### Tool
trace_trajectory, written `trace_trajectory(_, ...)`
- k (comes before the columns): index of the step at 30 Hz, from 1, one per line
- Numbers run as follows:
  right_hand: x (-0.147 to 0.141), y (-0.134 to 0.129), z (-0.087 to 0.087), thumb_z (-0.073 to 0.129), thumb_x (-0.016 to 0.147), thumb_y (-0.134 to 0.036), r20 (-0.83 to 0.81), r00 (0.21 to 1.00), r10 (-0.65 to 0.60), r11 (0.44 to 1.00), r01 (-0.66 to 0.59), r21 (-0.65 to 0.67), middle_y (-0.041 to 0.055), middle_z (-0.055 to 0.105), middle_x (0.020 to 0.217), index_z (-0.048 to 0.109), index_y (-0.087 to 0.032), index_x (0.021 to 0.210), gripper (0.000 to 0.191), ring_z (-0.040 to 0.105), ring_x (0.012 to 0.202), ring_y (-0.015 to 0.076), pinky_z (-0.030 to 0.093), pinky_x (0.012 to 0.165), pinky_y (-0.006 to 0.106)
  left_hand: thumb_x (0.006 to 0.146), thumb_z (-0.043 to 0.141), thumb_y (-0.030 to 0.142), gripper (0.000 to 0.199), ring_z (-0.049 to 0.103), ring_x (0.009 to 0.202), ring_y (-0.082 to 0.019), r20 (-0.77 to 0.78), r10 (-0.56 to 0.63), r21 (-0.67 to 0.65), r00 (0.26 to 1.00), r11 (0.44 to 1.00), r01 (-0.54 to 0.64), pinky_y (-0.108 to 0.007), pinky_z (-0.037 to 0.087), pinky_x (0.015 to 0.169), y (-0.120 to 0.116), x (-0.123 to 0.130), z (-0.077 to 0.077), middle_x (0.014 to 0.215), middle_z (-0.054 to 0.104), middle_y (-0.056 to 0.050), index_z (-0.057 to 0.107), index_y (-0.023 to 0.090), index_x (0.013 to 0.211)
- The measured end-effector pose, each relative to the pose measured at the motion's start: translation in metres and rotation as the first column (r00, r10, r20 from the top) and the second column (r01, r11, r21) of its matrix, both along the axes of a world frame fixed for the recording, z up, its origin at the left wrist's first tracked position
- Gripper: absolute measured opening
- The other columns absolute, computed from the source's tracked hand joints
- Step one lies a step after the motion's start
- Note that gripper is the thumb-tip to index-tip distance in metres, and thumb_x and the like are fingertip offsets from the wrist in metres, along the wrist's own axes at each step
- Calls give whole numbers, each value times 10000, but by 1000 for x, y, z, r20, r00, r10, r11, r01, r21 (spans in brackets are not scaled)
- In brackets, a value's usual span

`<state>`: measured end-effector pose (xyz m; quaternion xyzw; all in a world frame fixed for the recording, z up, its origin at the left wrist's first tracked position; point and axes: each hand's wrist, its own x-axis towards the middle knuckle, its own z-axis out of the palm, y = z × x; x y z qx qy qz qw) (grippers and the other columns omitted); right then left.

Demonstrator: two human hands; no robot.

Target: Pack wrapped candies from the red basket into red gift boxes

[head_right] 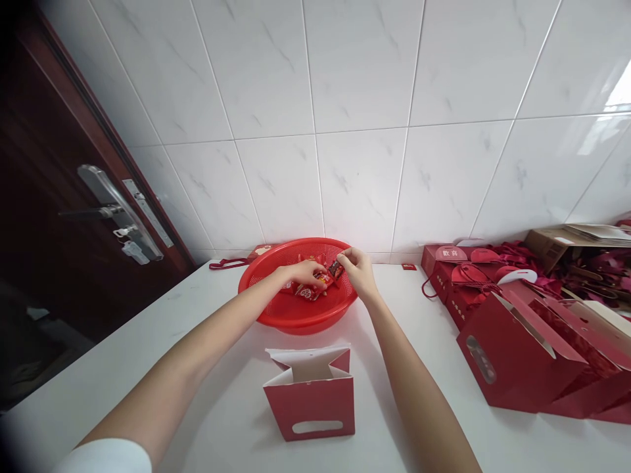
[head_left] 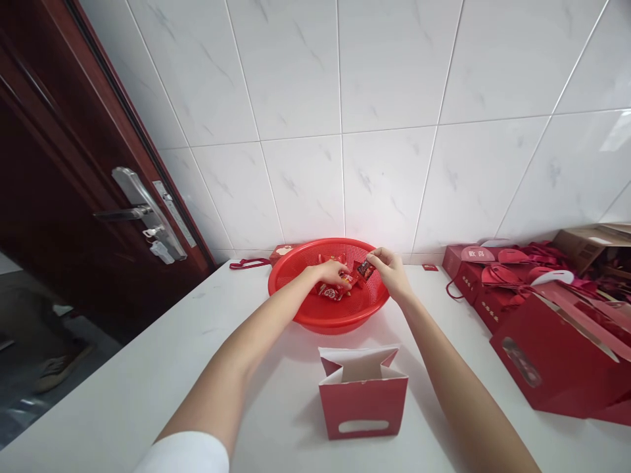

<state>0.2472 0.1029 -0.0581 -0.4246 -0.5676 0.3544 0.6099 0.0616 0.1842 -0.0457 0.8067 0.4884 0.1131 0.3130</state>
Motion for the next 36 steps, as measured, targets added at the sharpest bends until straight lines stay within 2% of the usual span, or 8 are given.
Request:
trace_trajectory(4,0,-2,3,685,747,-596,34,999,26,1000,-25,-18,12,627,682,612,-217,672,393,561,679,174,480,671,305,284,956,472,506,636,852,-291,-141,43,17,989,999,-41,-295,442,747,0,-4,-2,714,655,-26,660,217,606)
trace_trajectory(9,-1,-4,5,671,765,-656,14,998,66,996,-65,-65,-5,563,594,624,-208,655,463,513,581,154,437,572,294,443,909,560,494,569,637,-244,-180,154,42,972,988,-148,-309,371,610,0,-21,7,587,547,-20,553,221,501)
trace_trajectory(14,0,-5,7,682,724,-731,-87,990,113,989,-121,-89,8,591,613,590,-213,634,534,558,589,162,506,611,314,642,791,679,604,421,516,-160,-43,176,78,983,982,-173,-309,265,552,-10,-26,16,548,423,17,409,228,518)
trace_trajectory(19,-1,-6,13,706,673,-749,-215,962,171,973,-200,-118,56,693,777,601,-218,701,543,659,695,204,587,727,383,793,605,738,607,393,528,-152,74,163,72,984,983,-168,-306,281,562,-24,-29,16,545,401,23,396,225,544)
trace_trajectory(23,-10,-12,17,765,652,-660,-264,939,221,953,-266,-148,58,696,796,598,-224,739,476,670,737,221,606,718,406,752,677,677,581,417,536,-157,135,149,63,980,985,-159,-303,290,550,-34,-34,14,521,429,14,418,222,500)
trace_trajectory(28,-21,-17,13,871,586,-472,-236,949,209,958,-247,-148,-6,592,662,564,-217,666,408,577,627,152,542,605,300,830,601,655,602,367,545,-138,302,175,170,937,957,-233,-295,248,547,-45,-30,16,540,338,21,312,219,532)
trace_trajectory(32,-25,-19,10,895,576,-482,-187,958,220,958,-248,-145,-39,491,541,490,-222,602,482,457,509,117,415,481,274,830,595,685,588,332,559,-125,403,167,219,900,937,-272,-279,239,542,-53,-16,15,583,328,33,316,219,604)
trace_trajectory(36,-25,-18,8,914,536,-514,-169,961,219,958,-244,-148,-46,474,521,455,-226,585,544,446,496,115,366,465,274,726,677,739,630,325,579,-118,453,128,228,882,940,-254,-268,243,546,-58,-6,10,607,338,43,343,216,614)
